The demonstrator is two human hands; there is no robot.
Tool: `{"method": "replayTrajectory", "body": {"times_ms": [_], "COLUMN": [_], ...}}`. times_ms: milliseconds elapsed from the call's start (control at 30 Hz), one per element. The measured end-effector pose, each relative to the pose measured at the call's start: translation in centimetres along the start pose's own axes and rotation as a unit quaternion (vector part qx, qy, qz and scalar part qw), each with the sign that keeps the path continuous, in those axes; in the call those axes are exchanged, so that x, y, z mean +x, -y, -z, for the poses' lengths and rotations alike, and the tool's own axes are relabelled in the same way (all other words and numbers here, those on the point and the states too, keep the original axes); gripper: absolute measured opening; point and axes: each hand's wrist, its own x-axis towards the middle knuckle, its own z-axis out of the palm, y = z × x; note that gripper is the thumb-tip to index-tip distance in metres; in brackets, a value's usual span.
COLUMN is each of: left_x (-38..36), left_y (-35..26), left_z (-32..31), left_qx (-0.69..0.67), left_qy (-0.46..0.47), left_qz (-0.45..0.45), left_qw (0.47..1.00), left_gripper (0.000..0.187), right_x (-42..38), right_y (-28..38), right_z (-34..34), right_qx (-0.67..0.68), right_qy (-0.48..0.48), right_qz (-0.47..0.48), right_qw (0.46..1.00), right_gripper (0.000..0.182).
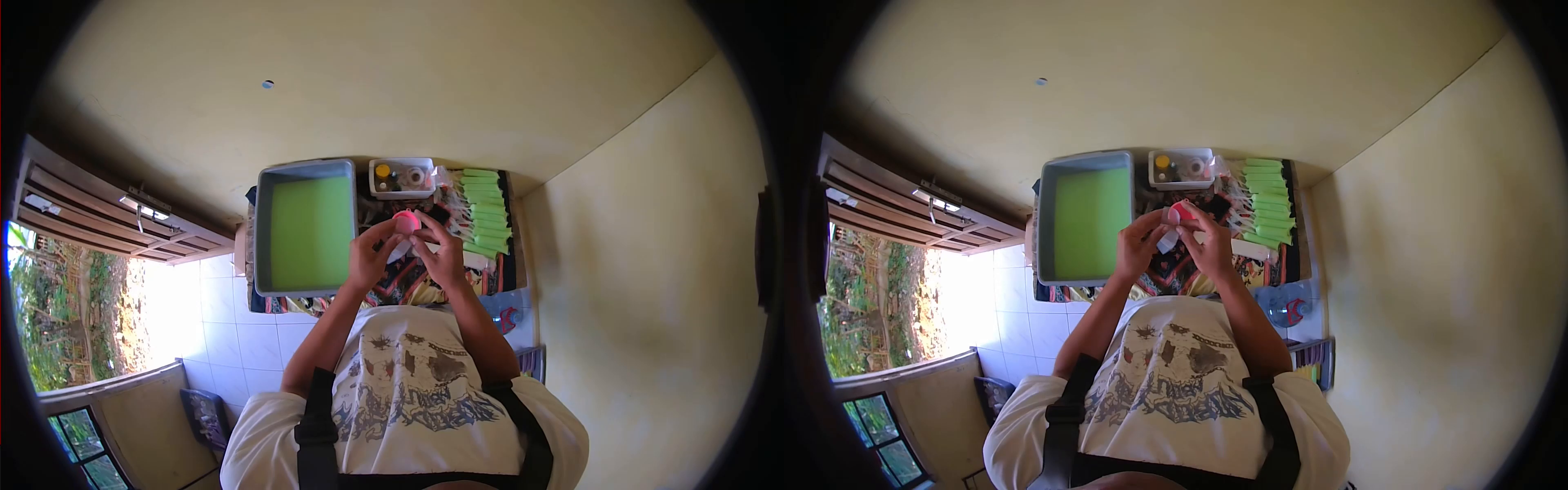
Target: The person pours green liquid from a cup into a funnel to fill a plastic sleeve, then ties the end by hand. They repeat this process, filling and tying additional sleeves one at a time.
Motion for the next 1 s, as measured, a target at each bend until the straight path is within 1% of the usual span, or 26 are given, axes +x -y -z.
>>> {"method": "replayTrajectory", "body": {"times_ms": [33,67,100,133,167,233,267,333,367,400,433,467,567,667,767,867,967,1000], "left_x": [-0.1,-0.1,-0.3,-0.5,-0.7,-1.3,-1.6,-2.0,-2.0,-2.1,-2.3,-2.6,-2.9,-3.0,-2.9,-2.9,-2.7,-2.7], "left_y": [0.3,0.6,0.1,-0.6,-1.0,-0.7,-0.5,-0.3,-0.1,0.3,0.9,1.4,1.4,0.5,0.9,1.5,1.5,1.1], "left_z": [0.0,-0.1,0.2,0.6,0.9,1.1,1.1,1.1,1.1,1.3,1.3,1.3,1.4,1.3,1.3,1.3,1.6,1.7], "left_qx": [-0.047,-0.089,-0.075,-0.061,-0.048,-0.073,-0.086,-0.105,-0.115,-0.126,-0.137,-0.149,-0.169,-0.194,-0.238,-0.241,-0.216,-0.202], "left_qy": [-0.019,-0.044,-0.042,-0.04,-0.038,-0.059,-0.07,-0.114,-0.137,-0.141,-0.144,-0.146,-0.149,-0.172,-0.174,-0.17,-0.16,-0.162], "left_qz": [0.031,0.041,0.052,0.064,0.076,0.111,0.128,0.161,0.175,0.162,0.15,0.139,0.161,0.145,0.143,0.134,0.155,0.146], "left_qw": [0.998,0.994,0.995,0.995,0.995,0.989,0.986,0.975,0.968,0.969,0.969,0.968,0.961,0.955,0.945,0.946,0.95,0.955], "left_gripper": [0.037,0.035,0.035,0.034,0.034,0.033,0.032,0.032,0.032,0.032,0.031,0.031,0.031,0.032,0.033,0.032,0.031,0.03], "right_x": [0.3,0.5,0.7,0.9,1.1,1.5,1.9,2.6,2.5,2.2,2.0,1.3,0.8,1.1,1.4,1.5,1.9,2.3], "right_y": [0.0,0.0,0.0,-0.4,-0.6,-0.3,-1.6,-6.8,-9.6,-12.6,-13.1,-13.7,-15.8,-16.9,-16.6,-16.0,-12.9,-11.5], "right_z": [0.1,0.0,-0.1,-0.1,-0.1,0.2,0.0,-0.9,-1.5,-2.2,-2.6,-2.9,-3.6,-3.7,-3.4,-3.1,-2.0,-1.2], "right_qx": [-0.006,-0.012,-0.017,-0.042,-0.017,0.03,0.034,0.04,-0.067,-0.173,-0.277,-0.298,-0.286,-0.239,-0.219,-0.189,-0.141,-0.149], "right_qy": [0.01,0.02,0.03,0.04,0.066,0.12,0.121,0.12,0.122,0.122,0.12,0.15,0.148,0.16,0.117,0.061,-0.018,-0.049], "right_qz": [0.017,0.034,0.05,0.092,0.078,0.05,0.028,-0.017,0.021,0.059,0.095,0.037,0.054,0.038,0.076,0.109,0.138,0.188], "right_qw": [1.0,0.999,0.998,0.994,0.995,0.991,0.992,0.992,0.99,0.976,0.949,0.942,0.945,0.957,0.966,0.974,0.98,0.97], "right_gripper": [0.056,0.055,0.055,0.054,0.054,0.054,0.054,0.055,0.055,0.054,0.054,0.043,0.026,0.017,0.014,0.011,0.013,0.016]}}
